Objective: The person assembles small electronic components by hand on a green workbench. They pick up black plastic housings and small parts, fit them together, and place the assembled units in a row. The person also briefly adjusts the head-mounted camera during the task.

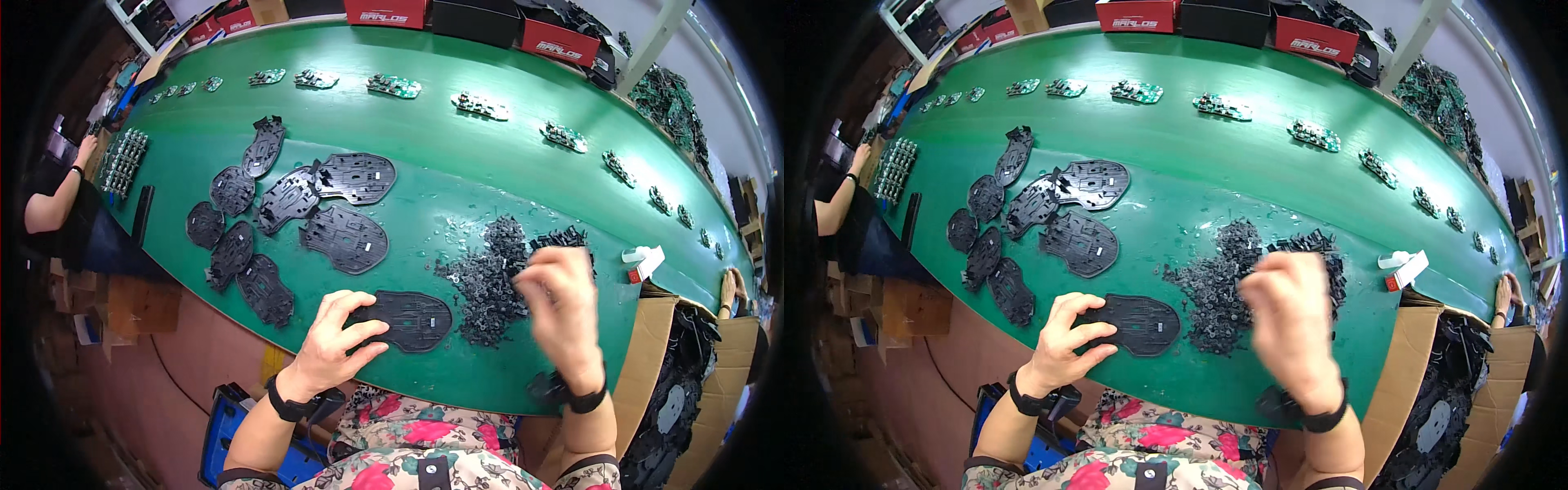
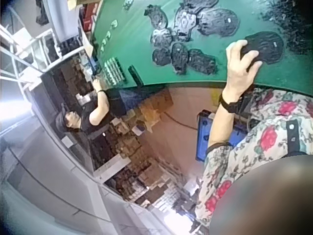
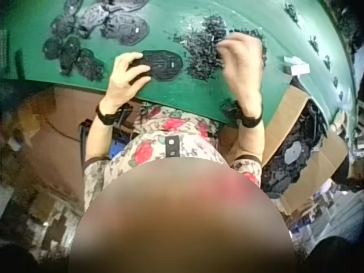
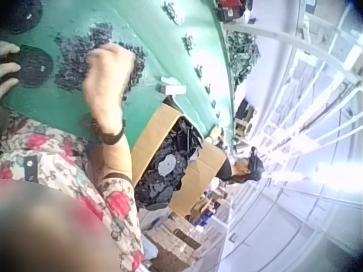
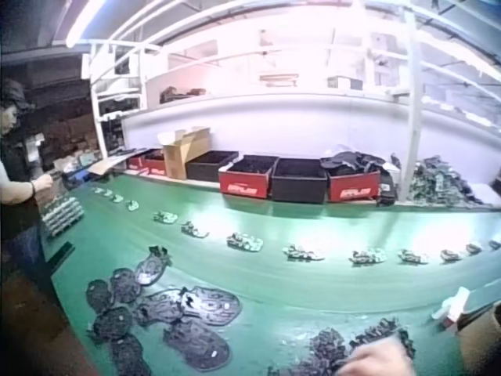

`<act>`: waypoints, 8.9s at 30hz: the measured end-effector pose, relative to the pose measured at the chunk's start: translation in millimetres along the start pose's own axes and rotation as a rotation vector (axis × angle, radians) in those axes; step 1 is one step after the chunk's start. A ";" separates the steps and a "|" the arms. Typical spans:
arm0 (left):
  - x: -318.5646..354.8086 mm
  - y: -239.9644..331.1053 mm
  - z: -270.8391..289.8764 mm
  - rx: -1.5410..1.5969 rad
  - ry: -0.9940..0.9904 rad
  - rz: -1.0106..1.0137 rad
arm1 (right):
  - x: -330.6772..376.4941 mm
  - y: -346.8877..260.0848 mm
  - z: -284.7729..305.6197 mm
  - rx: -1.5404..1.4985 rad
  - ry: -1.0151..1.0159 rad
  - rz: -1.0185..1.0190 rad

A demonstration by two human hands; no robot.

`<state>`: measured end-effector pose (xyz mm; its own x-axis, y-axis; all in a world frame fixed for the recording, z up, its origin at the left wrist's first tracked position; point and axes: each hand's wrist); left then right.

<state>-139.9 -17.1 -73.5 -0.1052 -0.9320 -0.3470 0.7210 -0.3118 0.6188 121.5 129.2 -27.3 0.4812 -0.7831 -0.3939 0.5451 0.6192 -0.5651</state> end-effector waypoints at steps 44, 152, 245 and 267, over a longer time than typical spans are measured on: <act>-6.6 8.8 16.1 0.047 0.036 0.010 | -13.3 -67.8 -52.0 0.211 -0.315 0.296; -183.6 -66.2 27.7 -0.143 0.036 -0.148 | -256.1 52.7 -123.6 0.355 -0.516 -0.028; -326.6 -62.8 -71.0 -0.218 -0.316 0.768 | -221.9 102.2 -72.7 0.045 -0.556 -0.429; -116.4 -39.1 67.7 -0.224 -0.100 0.140 | -182.3 48.5 8.3 -0.001 -0.469 -0.261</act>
<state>-202.2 91.1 -9.7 -0.0528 -0.9802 -0.1908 0.8653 -0.1403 0.4812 65.9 302.5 23.1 0.5853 -0.8010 0.1259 0.6871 0.4075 -0.6015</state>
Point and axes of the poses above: each hand's wrist, its own x-axis away from the middle knuckle, its own z-axis out of the back of the hand, y = z × x, and after that the axes turned 3 degrees about -z, right-handed
